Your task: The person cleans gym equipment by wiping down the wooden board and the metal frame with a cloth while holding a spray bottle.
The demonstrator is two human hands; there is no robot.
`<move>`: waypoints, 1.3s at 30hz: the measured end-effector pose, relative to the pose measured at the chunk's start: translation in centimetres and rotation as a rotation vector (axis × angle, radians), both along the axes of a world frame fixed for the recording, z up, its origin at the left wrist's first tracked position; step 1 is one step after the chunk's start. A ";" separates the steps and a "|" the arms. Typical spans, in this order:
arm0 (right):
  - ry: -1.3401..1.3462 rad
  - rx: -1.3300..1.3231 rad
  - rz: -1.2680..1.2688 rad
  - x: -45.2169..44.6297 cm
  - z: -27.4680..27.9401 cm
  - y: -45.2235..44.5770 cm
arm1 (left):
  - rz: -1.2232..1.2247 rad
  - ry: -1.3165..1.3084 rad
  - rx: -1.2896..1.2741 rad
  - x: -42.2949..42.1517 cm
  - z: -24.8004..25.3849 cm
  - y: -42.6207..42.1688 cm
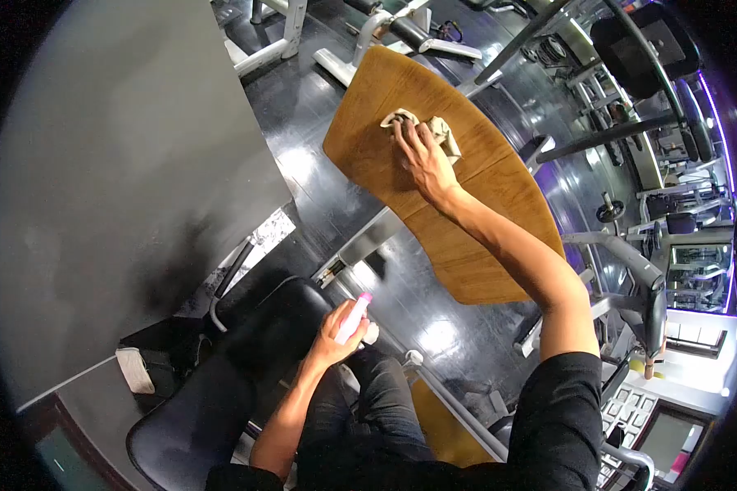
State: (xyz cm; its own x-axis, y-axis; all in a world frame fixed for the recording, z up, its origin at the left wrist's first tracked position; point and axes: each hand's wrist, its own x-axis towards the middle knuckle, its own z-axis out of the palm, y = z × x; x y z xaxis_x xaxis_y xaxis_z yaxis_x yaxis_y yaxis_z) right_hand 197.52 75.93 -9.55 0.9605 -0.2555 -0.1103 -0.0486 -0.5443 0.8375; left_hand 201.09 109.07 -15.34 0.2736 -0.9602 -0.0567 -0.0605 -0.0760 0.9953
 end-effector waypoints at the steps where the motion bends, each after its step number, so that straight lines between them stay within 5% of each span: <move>1: 0.070 -0.022 -0.051 -0.8 0.0 0.6 | -0.004 0.001 0.004 -0.2 0.0 0.2; 8: -0.086 0.266 -0.013 -11.1 -1.6 5.0 | 0.007 -0.046 -0.066 -1.4 0.4 0.5; 15: 0.305 0.506 -0.384 -14.9 0.0 7.6 | -0.028 -0.018 -0.076 -2.0 1.3 0.4; 19: -0.221 0.346 0.060 -8.4 1.7 3.2 | -0.006 -0.060 -0.107 -2.9 1.7 0.0; 26: -0.676 0.472 0.191 6.9 1.2 -2.3 | 0.025 -0.117 -0.132 -3.9 1.5 0.3; 27: -0.607 0.505 0.096 7.8 0.1 -2.1 | 0.035 -0.119 -0.132 -3.9 1.5 0.5; 29: -0.165 0.168 -0.081 8.1 -2.7 -2.0 | 0.035 -0.132 -0.082 -3.8 1.6 1.0; 33: -0.246 0.118 -0.052 6.2 -5.8 -1.1 | 0.046 -0.124 -0.081 -3.1 1.2 2.0; 39: -0.181 0.443 -0.054 0.7 -7.6 -0.4 | 0.069 -0.142 -0.104 -1.8 0.9 2.4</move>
State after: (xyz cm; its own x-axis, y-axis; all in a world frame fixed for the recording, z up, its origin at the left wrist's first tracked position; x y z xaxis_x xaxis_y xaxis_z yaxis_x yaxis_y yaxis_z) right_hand 198.22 75.55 -17.15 0.9611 -0.2713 -0.0517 -0.2101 -0.8396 0.5010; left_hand 199.28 111.48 -14.42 0.3372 -0.9375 0.0857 -0.1987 0.0181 0.9799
